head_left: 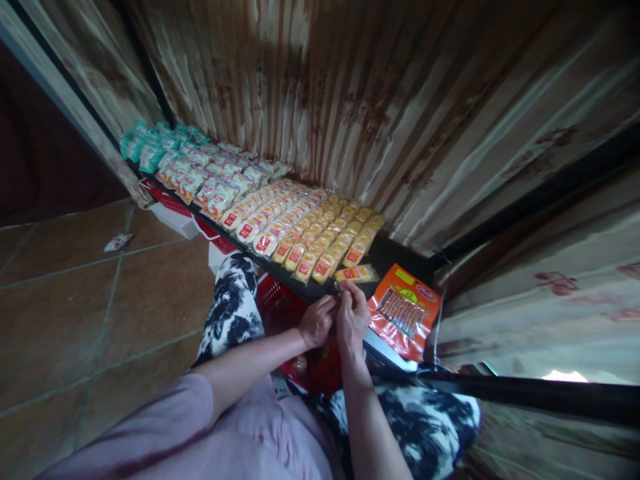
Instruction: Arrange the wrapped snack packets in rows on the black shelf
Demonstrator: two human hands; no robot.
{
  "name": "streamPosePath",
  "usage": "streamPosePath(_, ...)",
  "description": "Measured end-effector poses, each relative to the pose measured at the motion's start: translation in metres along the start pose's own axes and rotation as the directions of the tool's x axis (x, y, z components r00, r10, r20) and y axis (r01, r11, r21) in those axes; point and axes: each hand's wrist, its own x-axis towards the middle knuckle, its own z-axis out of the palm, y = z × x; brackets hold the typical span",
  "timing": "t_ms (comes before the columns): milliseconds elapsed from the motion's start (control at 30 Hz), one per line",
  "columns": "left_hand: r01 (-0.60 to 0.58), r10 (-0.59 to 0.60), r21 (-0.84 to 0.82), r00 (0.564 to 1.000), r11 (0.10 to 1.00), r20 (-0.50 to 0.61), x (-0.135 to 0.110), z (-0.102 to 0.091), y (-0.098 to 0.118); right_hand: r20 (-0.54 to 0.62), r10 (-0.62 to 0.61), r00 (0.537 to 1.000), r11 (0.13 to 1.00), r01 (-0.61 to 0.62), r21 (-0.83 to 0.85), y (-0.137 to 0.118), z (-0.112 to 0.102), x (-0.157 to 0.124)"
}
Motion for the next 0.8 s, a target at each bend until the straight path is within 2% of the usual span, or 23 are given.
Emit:
streamPosePath(167, -0.028, 0.027, -0.087, 1.000, 0.996, -0.011, -0.009, -0.007, 0.004, -0.053, -0.022, 0.998, 0.999, 0.021, -0.027, 0.007, -0.002, -0.004)
streamPosePath(333, 0.057, -0.059, -0.046, 0.997, 0.997, -0.042, 0.003, -0.009, 0.007, -0.076, 0.022, 0.997, 1.000, -0.020, 0.018, 0.005, -0.007, 0.008)
streamPosePath(433, 0.143, -0.143, -0.004, 0.989, 0.990, -0.044, 0.015, -0.010, 0.009, -0.073, 0.015, 0.997, 0.999, -0.017, -0.033, 0.001, -0.010, 0.009)
streamPosePath(600, 0.313, -0.323, 0.127, 0.944, 0.941, 0.066, 0.042, -0.007, 0.009, -0.092, -0.022, 0.995, 0.990, 0.008, -0.141, 0.005, -0.013, 0.007)
streamPosePath(700, 0.354, -0.396, 0.228, 0.900, 0.907, 0.179, 0.057, -0.004, 0.009, -0.097, -0.028, 0.995, 0.991, 0.014, -0.136, 0.011, -0.014, 0.008)
streamPosePath(800, 0.371, -0.446, 0.302, 0.863, 0.878, 0.236, 0.064, -0.003, 0.011, -0.091, 0.016, 0.996, 0.993, -0.026, -0.115, 0.012, -0.016, 0.009)
